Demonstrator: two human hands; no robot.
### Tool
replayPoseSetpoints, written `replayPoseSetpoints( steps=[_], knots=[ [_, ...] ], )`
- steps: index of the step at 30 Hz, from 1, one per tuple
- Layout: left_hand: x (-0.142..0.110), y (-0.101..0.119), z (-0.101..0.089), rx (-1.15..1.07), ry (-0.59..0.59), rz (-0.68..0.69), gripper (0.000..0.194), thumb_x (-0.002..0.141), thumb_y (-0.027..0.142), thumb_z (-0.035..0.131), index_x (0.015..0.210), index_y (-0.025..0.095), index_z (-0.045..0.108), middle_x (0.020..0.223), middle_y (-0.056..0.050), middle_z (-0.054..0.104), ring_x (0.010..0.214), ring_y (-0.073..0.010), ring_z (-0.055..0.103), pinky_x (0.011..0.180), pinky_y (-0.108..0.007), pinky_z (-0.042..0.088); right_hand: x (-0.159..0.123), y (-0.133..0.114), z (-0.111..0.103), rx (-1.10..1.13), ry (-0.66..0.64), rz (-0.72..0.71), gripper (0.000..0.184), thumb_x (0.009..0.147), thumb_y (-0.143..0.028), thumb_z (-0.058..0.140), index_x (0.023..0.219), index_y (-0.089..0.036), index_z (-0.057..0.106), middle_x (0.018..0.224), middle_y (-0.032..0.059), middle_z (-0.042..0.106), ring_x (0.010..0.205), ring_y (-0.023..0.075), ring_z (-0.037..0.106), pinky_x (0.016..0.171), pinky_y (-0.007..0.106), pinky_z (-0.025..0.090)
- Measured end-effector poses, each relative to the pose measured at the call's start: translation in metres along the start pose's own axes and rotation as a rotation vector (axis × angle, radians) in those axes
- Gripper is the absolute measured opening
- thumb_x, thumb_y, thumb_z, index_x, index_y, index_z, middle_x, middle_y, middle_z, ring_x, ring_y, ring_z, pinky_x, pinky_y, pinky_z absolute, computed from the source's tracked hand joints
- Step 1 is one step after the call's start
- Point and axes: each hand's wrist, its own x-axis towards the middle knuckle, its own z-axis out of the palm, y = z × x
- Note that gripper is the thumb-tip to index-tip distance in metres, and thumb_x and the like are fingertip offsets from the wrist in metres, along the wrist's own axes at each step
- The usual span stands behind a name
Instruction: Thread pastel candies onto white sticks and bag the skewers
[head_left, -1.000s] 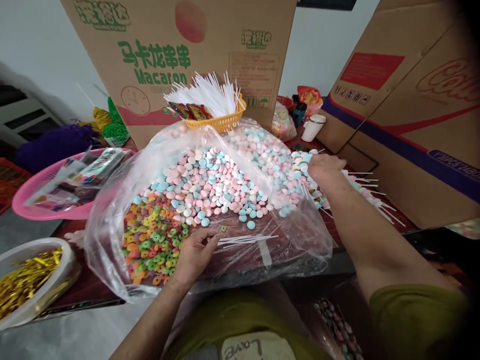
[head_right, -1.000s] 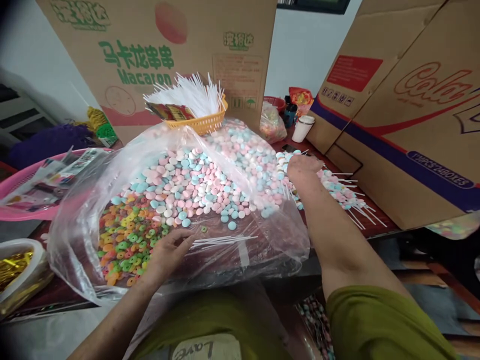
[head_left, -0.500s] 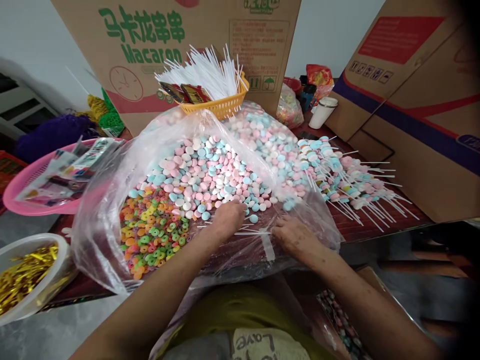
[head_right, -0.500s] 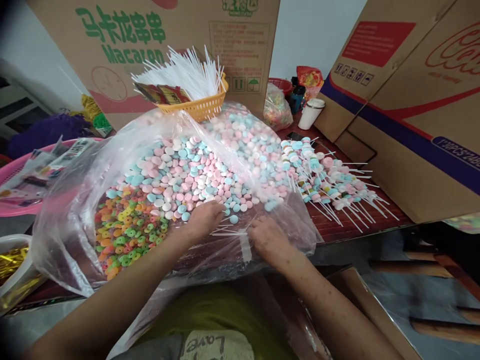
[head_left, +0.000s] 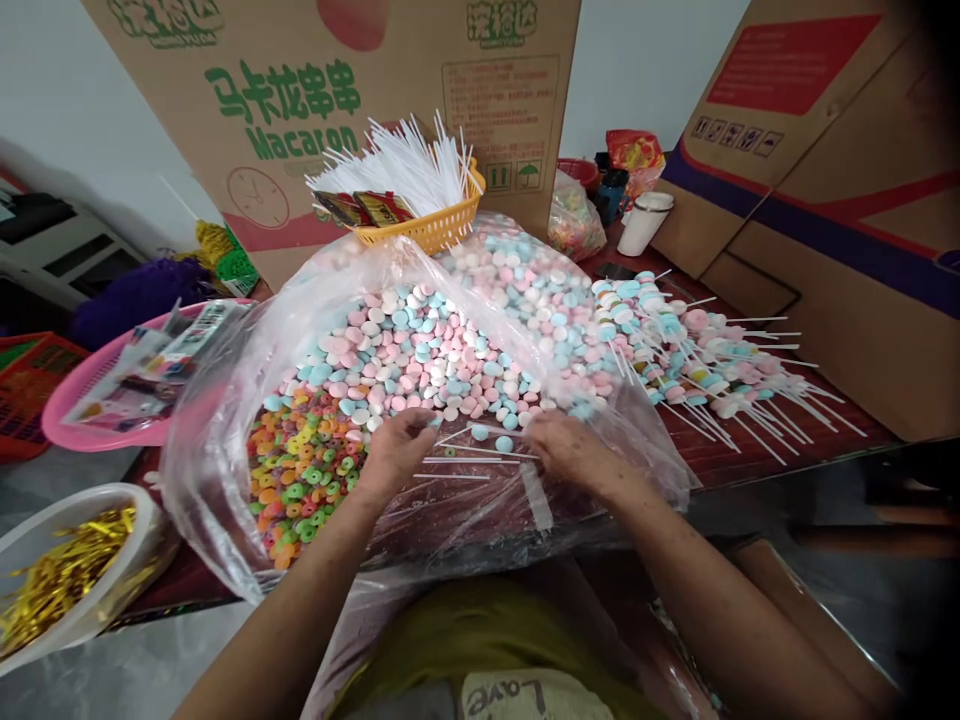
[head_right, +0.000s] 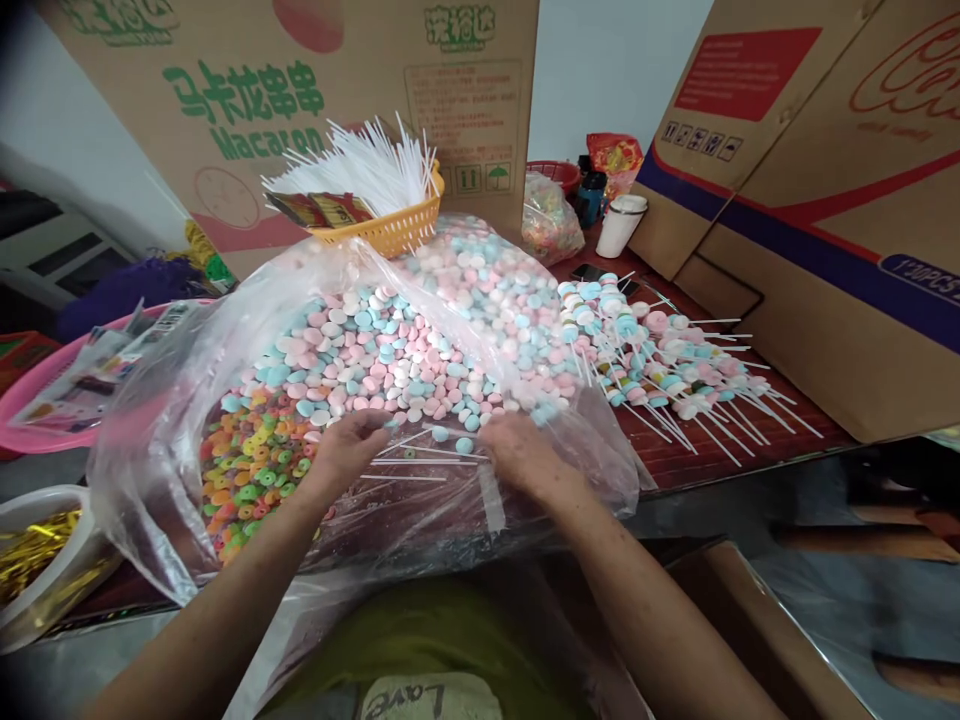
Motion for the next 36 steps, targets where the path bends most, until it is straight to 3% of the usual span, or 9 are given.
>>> replayPoseSetpoints(
  steps=[5, 7, 10, 13, 17, 19, 22, 27, 36],
  knots=[
    [-0.025, -0.001, -0.004, -0.931, -0.137, -0.333, 0.030, 0.059, 0.024, 0.076, 0.084, 0.014, 0.064, 0.064, -0.001, 0.065, 0.055, -0.0140, 0.061, 0.058, -0.028, 0.051, 0.020, 0.005, 0.005, 0.005, -0.011, 0.122, 0.021, 0.076, -0.004, 0.045, 0.083, -0.013, 0.062, 0.099, 0.0117, 0.058, 0.076, 0.0158, 0.053, 0.069, 0.026, 0.038],
    [-0.031, 0.002, -0.003, -1.086, -0.189, -0.398, 0.033, 0.057, 0.021, 0.079, 0.085, 0.013, 0.064, 0.067, -0.002, 0.066, 0.055, -0.0141, 0.062, 0.058, -0.029, 0.052, 0.019, 0.004, 0.003, 0.025, -0.003, 0.156, 0.018, 0.078, -0.008, 0.046, 0.082, -0.012, 0.063, 0.098, 0.0121, 0.059, 0.078, 0.0168, 0.054, 0.070, 0.027, 0.039],
    [-0.038, 0.008, -0.002, -1.122, -0.191, -0.382, 0.035, 0.056, 0.021, 0.082, 0.086, 0.012, 0.065, 0.067, -0.003, 0.067, 0.055, -0.0140, 0.063, 0.057, -0.028, 0.052, 0.005, -0.013, -0.003, 0.141, 0.045, 0.185, 0.024, 0.087, -0.024, 0.042, 0.092, -0.013, 0.062, 0.092, 0.0084, 0.061, 0.076, 0.0159, 0.055, 0.068, 0.026, 0.041],
    [-0.042, 0.018, 0.003, -1.105, -0.129, -0.303, 0.032, 0.055, 0.023, 0.082, 0.081, 0.011, 0.067, 0.066, -0.002, 0.068, 0.056, -0.0123, 0.063, 0.058, -0.025, 0.051, -0.009, -0.047, -0.003, 0.674, 0.083, 0.202, 0.031, 0.086, -0.041, 0.046, 0.099, -0.017, 0.061, 0.079, 0.0014, 0.062, 0.065, 0.0127, 0.054, 0.058, 0.023, 0.042],
    [-0.050, 0.025, 0.013, -1.095, -0.096, -0.139, 0.028, 0.063, 0.028, 0.079, 0.084, 0.013, 0.070, 0.074, -0.003, 0.071, 0.066, -0.0125, 0.065, 0.071, -0.027, 0.052, -0.011, -0.091, 0.015, 1.181, 0.261, 0.252, 0.024, 0.072, -0.040, 0.064, 0.078, -0.018, 0.056, 0.062, -0.0051, 0.056, 0.054, 0.0079, 0.048, 0.051, 0.020, 0.039],
    [-0.052, 0.021, 0.013, -1.072, -0.136, -0.089, 0.030, 0.062, 0.026, 0.080, 0.087, 0.014, 0.070, 0.076, -0.002, 0.071, 0.070, -0.0126, 0.065, 0.073, -0.026, 0.052, -0.008, -0.100, 0.023, 1.383, 0.210, 0.309, 0.026, 0.070, -0.039, 0.067, 0.075, -0.019, 0.051, 0.053, -0.0084, 0.051, 0.042, 0.0047, 0.038, 0.041, 0.017, 0.030],
    [-0.051, 0.008, 0.007, -1.042, -0.193, -0.110, 0.033, 0.057, 0.023, 0.082, 0.085, 0.013, 0.069, 0.067, -0.001, 0.069, 0.061, -0.0108, 0.062, 0.064, -0.024, 0.051, -0.005, -0.102, 0.024, 1.648, -0.053, 0.360, 0.027, 0.069, -0.035, 0.068, 0.074, -0.019, 0.047, 0.049, -0.0084, 0.051, 0.034, 0.0020, 0.026, 0.035, 0.015, 0.016],
    [-0.040, -0.010, -0.006, -1.076, -0.127, -0.299, 0.032, 0.051, 0.022, 0.081, 0.076, 0.012, 0.064, 0.061, 0.000, 0.066, 0.050, -0.0130, 0.061, 0.054, -0.028, 0.052, 0.002, -0.091, 0.020, 1.784, -0.324, 0.420, 0.013, 0.080, -0.027, 0.056, 0.083, -0.015, 0.052, 0.064, 0.0009, 0.061, 0.037, 0.0024, 0.029, 0.036, 0.015, 0.019],
    [-0.045, -0.011, -0.018, -1.105, -0.018, -0.277, 0.037, 0.052, 0.017, 0.077, 0.085, 0.013, 0.060, 0.071, 0.000, 0.066, 0.053, -0.0137, 0.063, 0.057, -0.031, 0.054, 0.005, -0.097, 0.024, 1.760, -0.273, 0.448, 0.015, 0.091, -0.020, 0.037, 0.091, -0.016, 0.052, 0.060, -0.0038, 0.055, 0.038, 0.0041, 0.029, 0.038, 0.016, 0.024]
  ],
)
